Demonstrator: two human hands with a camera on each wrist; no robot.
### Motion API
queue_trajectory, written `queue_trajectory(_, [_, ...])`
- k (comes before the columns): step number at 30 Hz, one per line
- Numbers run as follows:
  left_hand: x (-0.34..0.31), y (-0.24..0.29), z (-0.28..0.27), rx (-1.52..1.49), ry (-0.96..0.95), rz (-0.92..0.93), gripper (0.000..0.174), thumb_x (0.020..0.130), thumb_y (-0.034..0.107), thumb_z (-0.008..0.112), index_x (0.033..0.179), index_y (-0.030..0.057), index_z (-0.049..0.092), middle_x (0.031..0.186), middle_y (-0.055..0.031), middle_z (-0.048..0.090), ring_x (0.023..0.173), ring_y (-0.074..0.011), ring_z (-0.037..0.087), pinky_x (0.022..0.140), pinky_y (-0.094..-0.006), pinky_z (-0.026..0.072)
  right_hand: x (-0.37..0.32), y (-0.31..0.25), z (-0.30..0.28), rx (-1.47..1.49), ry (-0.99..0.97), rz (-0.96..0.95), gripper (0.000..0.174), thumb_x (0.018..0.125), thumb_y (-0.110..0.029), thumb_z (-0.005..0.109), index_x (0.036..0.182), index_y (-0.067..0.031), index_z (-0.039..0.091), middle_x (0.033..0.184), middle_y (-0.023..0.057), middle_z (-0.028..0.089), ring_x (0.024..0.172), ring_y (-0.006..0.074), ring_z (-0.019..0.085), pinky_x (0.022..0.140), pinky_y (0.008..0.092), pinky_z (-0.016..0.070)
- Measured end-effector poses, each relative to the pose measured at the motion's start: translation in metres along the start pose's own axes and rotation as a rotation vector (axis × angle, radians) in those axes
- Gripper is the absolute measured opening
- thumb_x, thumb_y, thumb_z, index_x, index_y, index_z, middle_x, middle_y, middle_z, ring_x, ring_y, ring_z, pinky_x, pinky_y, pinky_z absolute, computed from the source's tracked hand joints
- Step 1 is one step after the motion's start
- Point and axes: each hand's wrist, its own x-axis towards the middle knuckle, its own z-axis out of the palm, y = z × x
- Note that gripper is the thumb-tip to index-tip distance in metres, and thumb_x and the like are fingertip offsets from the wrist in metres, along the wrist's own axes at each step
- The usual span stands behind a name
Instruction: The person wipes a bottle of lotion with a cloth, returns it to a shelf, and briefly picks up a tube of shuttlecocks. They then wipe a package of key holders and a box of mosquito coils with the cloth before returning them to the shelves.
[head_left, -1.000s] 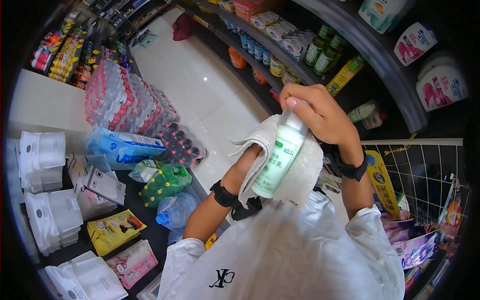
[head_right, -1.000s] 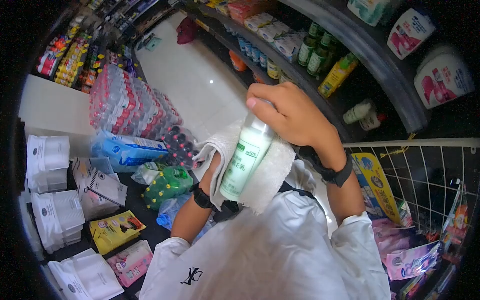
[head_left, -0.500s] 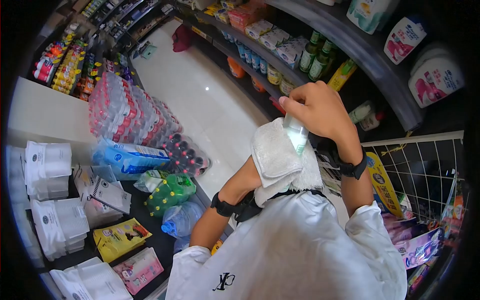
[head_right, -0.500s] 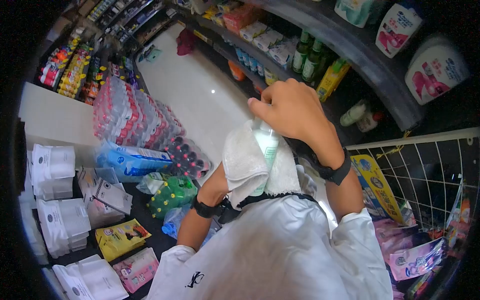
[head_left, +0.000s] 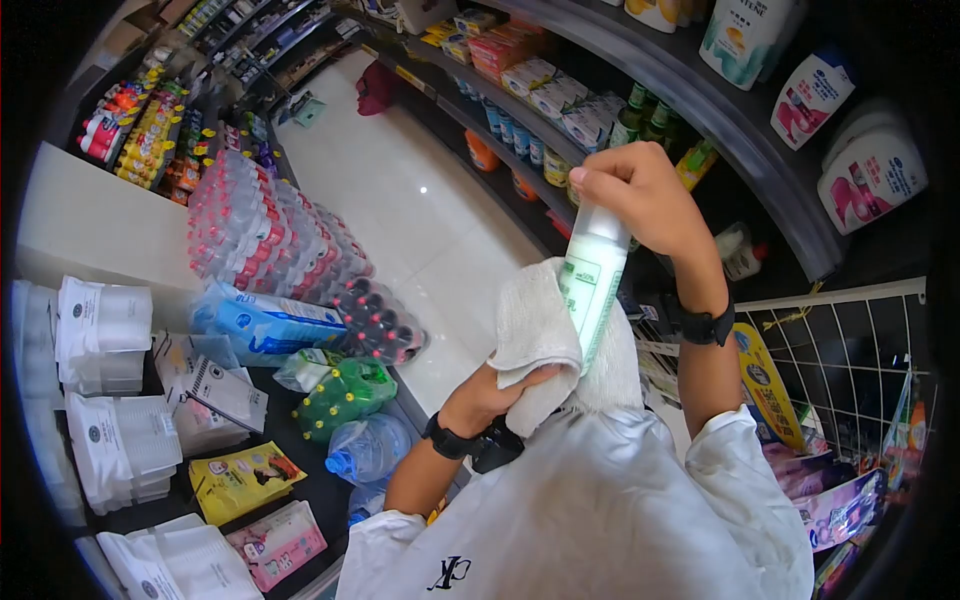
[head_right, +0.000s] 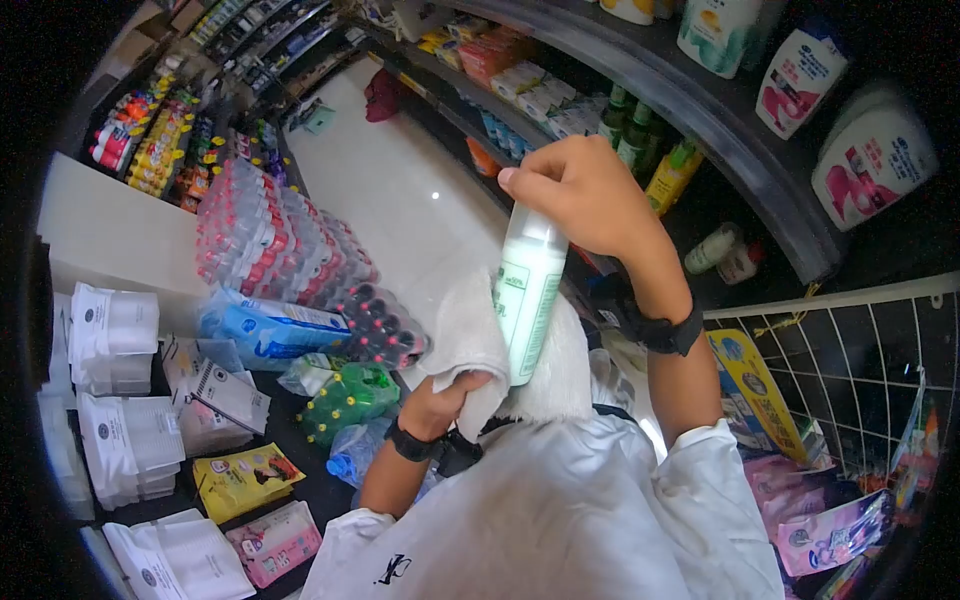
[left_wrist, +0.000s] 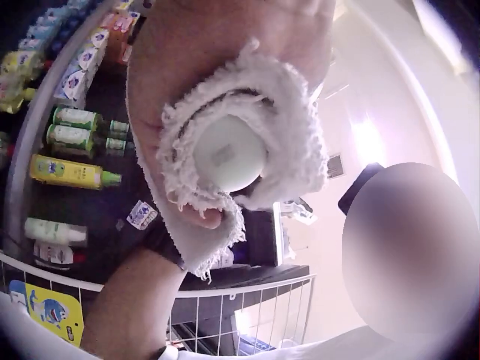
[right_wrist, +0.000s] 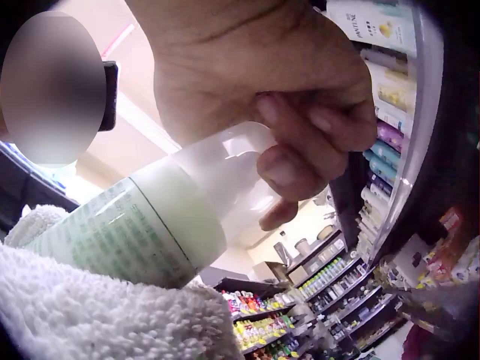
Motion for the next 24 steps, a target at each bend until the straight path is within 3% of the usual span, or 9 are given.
queue_trajectory(5, [0.003,-0.016,-0.006,-0.265,0.060,-0.148,0.048,0.087,0.014,0.048,0.133,0.0018,0.037,0.130,-0.0082,0.046,0.120,-0.0192,0.043,0.100,-0.0315,0.0348,0.008,0.004,-0.005,0.250,0.070,-0.114,0.033,0.081,-0.025,0.053,0.065,0.0030,0.054,0.053,0.0038,0.049,0.051,0.0092,0.042,0.049,0.0273,0.0350])
queue_trajectory(8, [0.005,-0.039,-0.031,-0.134,-0.063,-0.028,0.047,0.088,0.015,0.050,0.131,0.0023,0.037,0.126,-0.0088,0.048,0.116,-0.0192,0.047,0.098,-0.0329,0.0379,0.004,-0.001,0.007,0.296,0.057,-0.184,0.032,0.082,-0.025,0.053,0.065,0.0031,0.053,0.053,0.0038,0.047,0.051,0.0097,0.042,0.049,0.0269,0.0349])
queue_trajectory(10, [0.006,-0.044,-0.042,0.082,-0.055,0.080,0.047,0.087,0.015,0.055,0.129,0.0024,0.038,0.122,-0.0097,0.051,0.110,-0.0187,0.051,0.095,-0.0336,0.0421,-0.002,-0.005,0.017,0.260,-0.021,-0.174,0.031,0.082,-0.024,0.052,0.066,0.0022,0.051,0.053,0.0080,0.043,0.051,0.0112,0.040,0.050,0.0298,0.0355])
queue_trajectory(13, [0.015,-0.019,-0.029,-0.300,0.007,-0.110,0.060,0.079,0.012,0.068,0.129,0.0025,0.035,0.118,-0.0100,0.053,0.107,-0.0178,0.054,0.092,-0.0333,0.0456,-0.010,-0.012,0.035,0.248,-0.147,-0.201,0.032,0.082,-0.026,0.053,0.066,0.0017,0.051,0.053,0.0146,0.042,0.048,0.0202,0.042,0.049,0.0330,0.0354])
queue_trajectory(16, [0.010,-0.016,-0.032,-0.040,-0.039,0.067,0.057,0.082,0.015,0.065,0.129,0.0024,0.035,0.117,-0.0097,0.052,0.107,-0.0181,0.053,0.093,-0.0343,0.0452,-0.018,-0.023,0.043,0.298,-0.200,-0.223,0.032,0.082,-0.026,0.051,0.066,0.0011,0.052,0.054,0.0163,0.043,0.048,0.0276,0.045,0.049,0.0352,0.0356])
queue_trajectory(17, [0.010,-0.019,-0.034,-0.102,-0.027,0.062,0.056,0.083,0.016,0.064,0.129,0.0023,0.035,0.118,-0.0100,0.052,0.107,-0.0185,0.053,0.093,-0.0343,0.0452,-0.018,-0.025,0.039,0.173,-0.249,-0.229,0.032,0.084,-0.028,0.047,0.065,-0.0016,0.048,0.055,0.0069,0.046,0.050,0.0169,0.044,0.051,0.0285,0.0362])
queue_trajectory(19, [0.010,-0.024,-0.038,-0.227,-0.003,0.053,0.053,0.085,0.018,0.061,0.129,0.0022,0.035,0.119,-0.0105,0.051,0.107,-0.0193,0.053,0.093,-0.0345,0.0452,-0.018,-0.026,0.040,0.143,-0.282,-0.238,0.038,0.086,-0.033,0.044,0.068,-0.0009,0.051,0.059,0.0081,0.050,0.053,0.0186,0.047,0.054,0.0291,0.0382])
queue_trajectory(21, [0.009,-0.013,-0.035,0.137,0.010,0.095,0.052,0.088,0.021,0.058,0.130,0.0021,0.034,0.122,-0.0116,0.049,0.109,-0.0204,0.052,0.093,-0.0351,0.0449,-0.017,-0.025,0.040,0.203,-0.301,-0.287,0.045,0.089,-0.040,0.041,0.072,-0.0002,0.053,0.065,0.0095,0.053,0.058,0.0203,0.051,0.057,0.0298,0.0401])
queue_trajectory(24, [0.011,-0.013,-0.035,0.058,-0.052,0.157,0.056,0.088,0.028,0.057,0.131,0.0020,0.033,0.124,-0.0125,0.048,0.110,-0.0215,0.052,0.094,-0.0357,0.0445,-0.011,-0.019,0.043,0.424,-0.316,-0.432,0.050,0.092,-0.044,0.036,0.080,0.0006,0.057,0.073,0.0117,0.057,0.066,0.0232,0.056,0.063,0.0315,0.0423])
